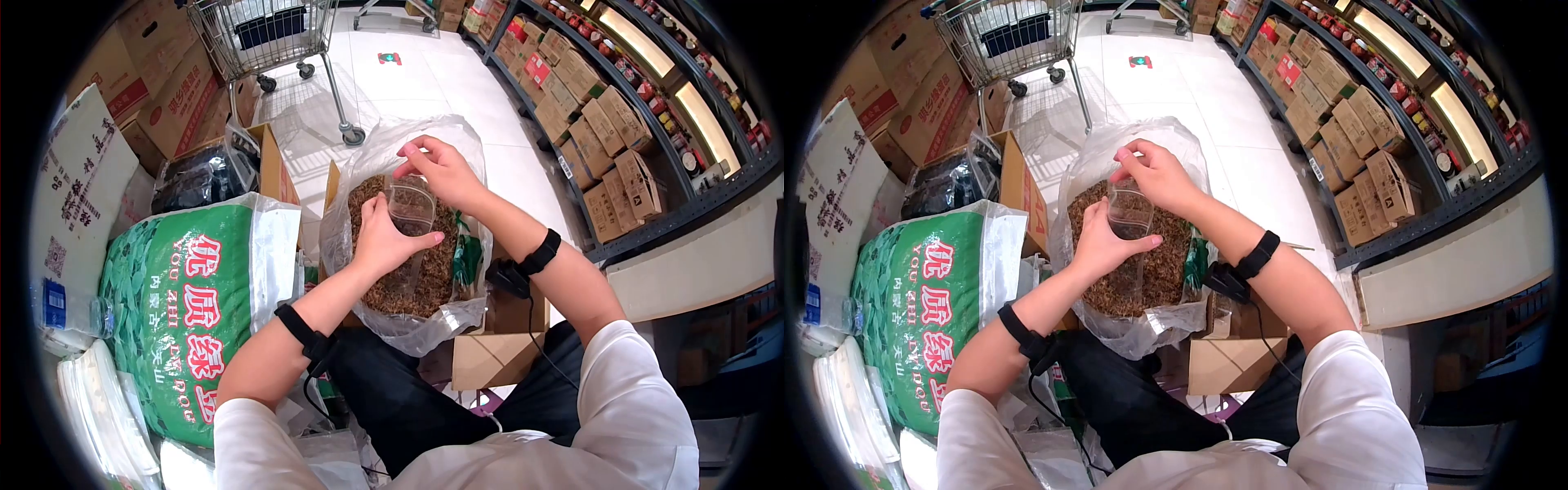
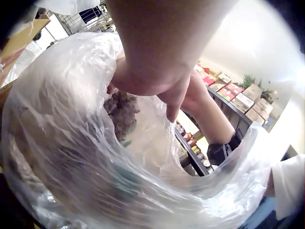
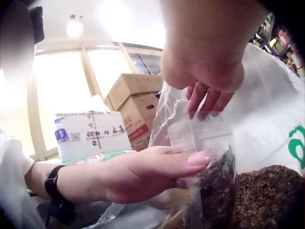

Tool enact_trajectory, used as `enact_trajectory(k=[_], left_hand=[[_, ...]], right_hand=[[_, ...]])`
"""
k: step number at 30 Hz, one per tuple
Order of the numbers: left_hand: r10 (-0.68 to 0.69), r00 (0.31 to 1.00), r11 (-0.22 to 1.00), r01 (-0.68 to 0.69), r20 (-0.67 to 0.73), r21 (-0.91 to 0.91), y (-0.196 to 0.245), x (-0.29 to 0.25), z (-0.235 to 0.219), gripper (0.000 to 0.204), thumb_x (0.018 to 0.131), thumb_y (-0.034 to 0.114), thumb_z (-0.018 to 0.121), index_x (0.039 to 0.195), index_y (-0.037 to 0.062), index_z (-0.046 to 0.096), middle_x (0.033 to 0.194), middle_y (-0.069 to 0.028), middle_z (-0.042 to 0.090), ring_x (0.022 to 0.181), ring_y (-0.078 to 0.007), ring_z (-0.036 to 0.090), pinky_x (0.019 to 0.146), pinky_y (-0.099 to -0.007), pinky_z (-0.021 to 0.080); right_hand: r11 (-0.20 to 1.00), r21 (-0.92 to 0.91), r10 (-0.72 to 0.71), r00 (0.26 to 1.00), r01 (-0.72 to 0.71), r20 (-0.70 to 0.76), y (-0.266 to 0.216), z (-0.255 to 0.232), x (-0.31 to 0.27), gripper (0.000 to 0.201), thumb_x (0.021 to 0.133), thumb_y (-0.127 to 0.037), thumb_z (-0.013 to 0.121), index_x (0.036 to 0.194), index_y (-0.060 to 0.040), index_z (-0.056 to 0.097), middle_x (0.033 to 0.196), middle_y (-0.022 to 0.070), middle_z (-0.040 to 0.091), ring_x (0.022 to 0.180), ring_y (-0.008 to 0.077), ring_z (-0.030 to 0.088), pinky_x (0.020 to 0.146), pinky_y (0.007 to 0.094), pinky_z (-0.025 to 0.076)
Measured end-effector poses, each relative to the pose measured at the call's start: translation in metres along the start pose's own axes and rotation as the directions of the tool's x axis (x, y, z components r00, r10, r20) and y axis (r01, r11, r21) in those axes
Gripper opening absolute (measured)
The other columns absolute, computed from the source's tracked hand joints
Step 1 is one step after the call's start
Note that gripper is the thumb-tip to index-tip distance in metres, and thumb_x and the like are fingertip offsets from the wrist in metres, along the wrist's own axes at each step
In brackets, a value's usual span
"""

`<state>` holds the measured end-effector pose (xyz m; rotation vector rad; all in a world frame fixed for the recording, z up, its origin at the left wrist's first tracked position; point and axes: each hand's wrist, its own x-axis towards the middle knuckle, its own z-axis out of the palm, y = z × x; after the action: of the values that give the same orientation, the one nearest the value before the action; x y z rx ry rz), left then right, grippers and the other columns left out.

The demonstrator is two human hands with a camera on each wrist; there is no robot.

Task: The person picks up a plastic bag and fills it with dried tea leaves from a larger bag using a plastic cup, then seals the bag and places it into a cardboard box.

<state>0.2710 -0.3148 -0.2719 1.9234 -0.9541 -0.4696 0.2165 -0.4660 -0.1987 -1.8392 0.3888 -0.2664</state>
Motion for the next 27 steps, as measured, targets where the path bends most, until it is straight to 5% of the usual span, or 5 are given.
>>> enact_trajectory(k=[7, 13, 15, 22, 27], left_hand=[[-0.042, 0.999, 0.999, 0.041, 0.021, 0.012, 0.003, 0.001, -0.001, 0.116, 0.055, 0.052, 0.087, 0.140, -0.0042, 0.032, 0.135, -0.0231, 0.043, 0.129, -0.0340, 0.042, 0.109, -0.0404, 0.035], [-0.078, 0.997, 0.996, 0.078, 0.018, -0.035, 0.001, 0.002, -0.002, 0.122, 0.055, 0.051, 0.088, 0.144, -0.0060, 0.026, 0.140, -0.0244, 0.039, 0.133, -0.0345, 0.039, 0.110, -0.0407, 0.034], [-0.087, 0.996, 0.996, 0.087, 0.012, -0.016, 0.002, 0.001, -0.002, 0.125, 0.055, 0.051, 0.088, 0.145, -0.0071, 0.022, 0.141, -0.0255, 0.038, 0.133, -0.0351, 0.039, 0.110, -0.0408, 0.033], [-0.065, 0.998, 0.995, 0.064, -0.013, -0.073, 0.005, 0.001, -0.007, 0.123, 0.060, 0.050, 0.085, 0.145, -0.0101, 0.018, 0.140, -0.0312, 0.035, 0.132, -0.0399, 0.038, 0.111, -0.0414, 0.032], [0.018, 0.934, 0.993, -0.059, -0.358, -0.105, 0.005, 0.015, -0.016, 0.114, 0.064, 0.043, 0.085, 0.144, -0.0072, 0.022, 0.138, -0.0281, 0.040, 0.129, -0.0369, 0.042, 0.108, -0.0420, 0.034]], right_hand=[[0.976, 0.213, -0.059, 0.997, 0.048, 0.041, 0.006, 0.002, -0.002, 0.033, 0.104, -0.022, 0.042, 0.131, -0.0020, 0.045, 0.125, 0.0163, 0.057, 0.113, 0.0210, 0.059, 0.099, 0.0316, 0.045], [0.952, -0.081, -0.282, 0.951, 0.294, 0.127, 0.016, -0.001, -0.003, 0.043, 0.099, -0.006, 0.047, 0.140, -0.0005, 0.036, 0.129, 0.0155, 0.052, 0.126, 0.0250, 0.051, 0.106, 0.0343, 0.041], [0.985, 0.073, -0.165, 0.984, 0.159, 0.070, 0.010, 0.001, -0.006, 0.042, 0.097, -0.004, 0.051, 0.137, 0.0009, 0.039, 0.129, 0.0138, 0.053, 0.126, 0.0232, 0.051, 0.105, 0.0325, 0.042], [0.989, -0.056, -0.144, 0.985, 0.139, -0.098, 0.029, -0.011, 0.012, 0.026, 0.098, -0.011, 0.051, 0.122, -0.0006, 0.054, 0.120, 0.0097, 0.059, 0.114, 0.0176, 0.057, 0.097, 0.0327, 0.045], [0.990, 0.020, 0.138, 0.945, -0.139, -0.298, 0.054, 0.005, 0.039, 0.033, 0.101, -0.027, 0.043, 0.117, -0.0033, 0.059, 0.111, 0.0086, 0.064, 0.100, 0.0208, 0.060, 0.088, 0.0352, 0.047]])
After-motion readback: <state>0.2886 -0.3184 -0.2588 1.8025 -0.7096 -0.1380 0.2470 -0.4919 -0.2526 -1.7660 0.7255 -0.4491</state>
